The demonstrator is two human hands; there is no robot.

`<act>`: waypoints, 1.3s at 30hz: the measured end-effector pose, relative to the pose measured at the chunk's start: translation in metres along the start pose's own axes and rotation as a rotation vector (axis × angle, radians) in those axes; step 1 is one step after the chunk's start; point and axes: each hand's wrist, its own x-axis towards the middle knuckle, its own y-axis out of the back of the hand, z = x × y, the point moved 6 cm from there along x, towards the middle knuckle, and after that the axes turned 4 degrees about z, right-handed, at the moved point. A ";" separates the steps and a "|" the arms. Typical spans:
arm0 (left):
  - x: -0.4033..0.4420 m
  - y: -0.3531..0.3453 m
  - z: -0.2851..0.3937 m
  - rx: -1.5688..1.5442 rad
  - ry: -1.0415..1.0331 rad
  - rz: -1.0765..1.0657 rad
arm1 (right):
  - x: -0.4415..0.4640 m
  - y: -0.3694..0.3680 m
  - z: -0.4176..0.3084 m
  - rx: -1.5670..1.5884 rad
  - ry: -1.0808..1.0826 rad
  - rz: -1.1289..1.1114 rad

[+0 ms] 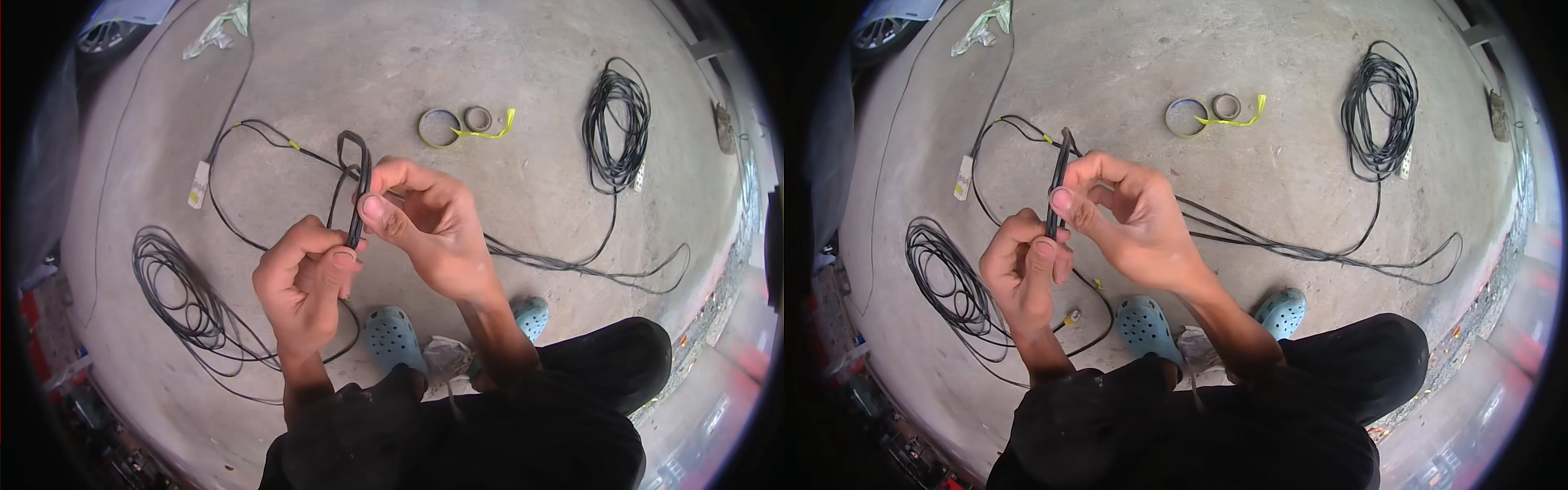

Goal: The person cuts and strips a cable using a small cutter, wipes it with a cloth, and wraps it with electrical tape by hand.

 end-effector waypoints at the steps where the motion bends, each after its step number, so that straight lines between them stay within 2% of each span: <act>1: 0.000 -0.001 0.002 -0.025 0.002 0.036 | 0.000 0.000 -0.002 -0.071 0.046 -0.001; 3: 0.001 -0.005 0.005 -0.072 0.006 0.112 | 0.000 0.000 -0.007 -0.210 0.136 -0.005; 6: 0.003 -0.004 0.012 0.028 -0.129 0.056 | -0.004 -0.006 -0.010 -0.182 0.105 0.005; 12: 0.003 -0.007 0.008 -0.077 -0.023 0.014 | -0.002 -0.006 -0.009 -0.221 0.074 0.046; 15: 0.003 -0.009 0.010 -0.060 -0.050 0.002 | -0.006 -0.008 -0.008 -0.246 0.028 -0.043; 21: -0.004 -0.008 -0.004 -0.238 0.096 0.010 | -0.004 -0.005 -0.008 -0.236 0.118 -0.035; 24: -0.006 -0.011 -0.008 -0.340 0.148 0.019 | -0.003 -0.007 -0.012 -0.201 0.086 -0.040; 30: -0.005 -0.018 -0.010 -0.478 0.242 -0.057 | -0.001 -0.005 -0.007 -0.176 0.124 -0.027; 33: -0.005 -0.022 -0.013 -0.547 0.256 -0.180 | -0.002 -0.006 -0.004 -0.057 0.014 -0.067; 39: -0.006 -0.021 -0.020 -0.650 0.333 -0.198 | 0.001 -0.001 0.007 -0.031 -0.077 -0.118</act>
